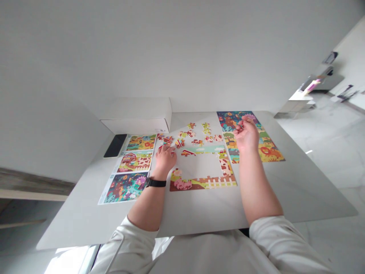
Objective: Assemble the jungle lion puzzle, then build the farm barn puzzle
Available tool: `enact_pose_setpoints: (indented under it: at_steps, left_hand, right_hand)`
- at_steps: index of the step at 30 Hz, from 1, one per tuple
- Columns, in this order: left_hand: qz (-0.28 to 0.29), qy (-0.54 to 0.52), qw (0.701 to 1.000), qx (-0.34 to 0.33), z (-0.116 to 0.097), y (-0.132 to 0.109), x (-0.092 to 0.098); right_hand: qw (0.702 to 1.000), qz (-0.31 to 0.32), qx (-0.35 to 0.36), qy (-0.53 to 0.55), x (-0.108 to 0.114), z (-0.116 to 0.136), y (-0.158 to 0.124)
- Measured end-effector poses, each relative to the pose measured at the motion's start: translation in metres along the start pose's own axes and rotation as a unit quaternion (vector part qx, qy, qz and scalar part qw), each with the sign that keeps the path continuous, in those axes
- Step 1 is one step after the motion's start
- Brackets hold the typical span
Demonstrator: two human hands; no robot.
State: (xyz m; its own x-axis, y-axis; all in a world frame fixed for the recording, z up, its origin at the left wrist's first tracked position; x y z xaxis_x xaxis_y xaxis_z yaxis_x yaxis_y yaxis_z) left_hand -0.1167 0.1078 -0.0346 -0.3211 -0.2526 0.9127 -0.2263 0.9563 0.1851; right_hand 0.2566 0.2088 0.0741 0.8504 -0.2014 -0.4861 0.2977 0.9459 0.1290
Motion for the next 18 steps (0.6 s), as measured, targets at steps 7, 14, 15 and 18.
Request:
enact_pose_setpoints:
  at_steps: [7,14,15,18]
  left_hand:
    - [0.014,-0.008,0.999,-0.046,0.001,0.005,-0.013]
    - [0.005,0.004,0.998,-0.057,-0.006,0.003,-0.012]
    - [0.003,0.006,0.998,-0.059,-0.008,0.002,-0.011]
    - [-0.001,0.012,0.998,-0.058,-0.011,-0.001,-0.009]
  right_hand:
    - [1.0,0.028,-0.011,-0.009,-0.011,-0.009,-0.009]
    - [0.984,0.093,-0.045,-0.144,-0.017,-0.025,-0.015]
    - [0.98,0.103,-0.042,-0.167,-0.017,-0.028,-0.015]
    - [0.967,0.12,-0.031,-0.224,-0.017,-0.038,-0.014]
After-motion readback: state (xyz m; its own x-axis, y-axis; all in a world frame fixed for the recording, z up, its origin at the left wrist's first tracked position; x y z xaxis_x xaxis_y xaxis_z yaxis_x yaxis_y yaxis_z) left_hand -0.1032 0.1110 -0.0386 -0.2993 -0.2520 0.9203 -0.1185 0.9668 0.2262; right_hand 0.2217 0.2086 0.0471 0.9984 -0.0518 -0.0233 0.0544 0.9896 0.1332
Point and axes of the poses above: each hand's wrist, its own y-axis towards the middle knuckle, its own x-axis out of the back of the hand, z = x × y, the point moved 5 cm from there along y, towards the middle knuckle, and after that the axes turned 1 degree about y, right-handed, at the moved point
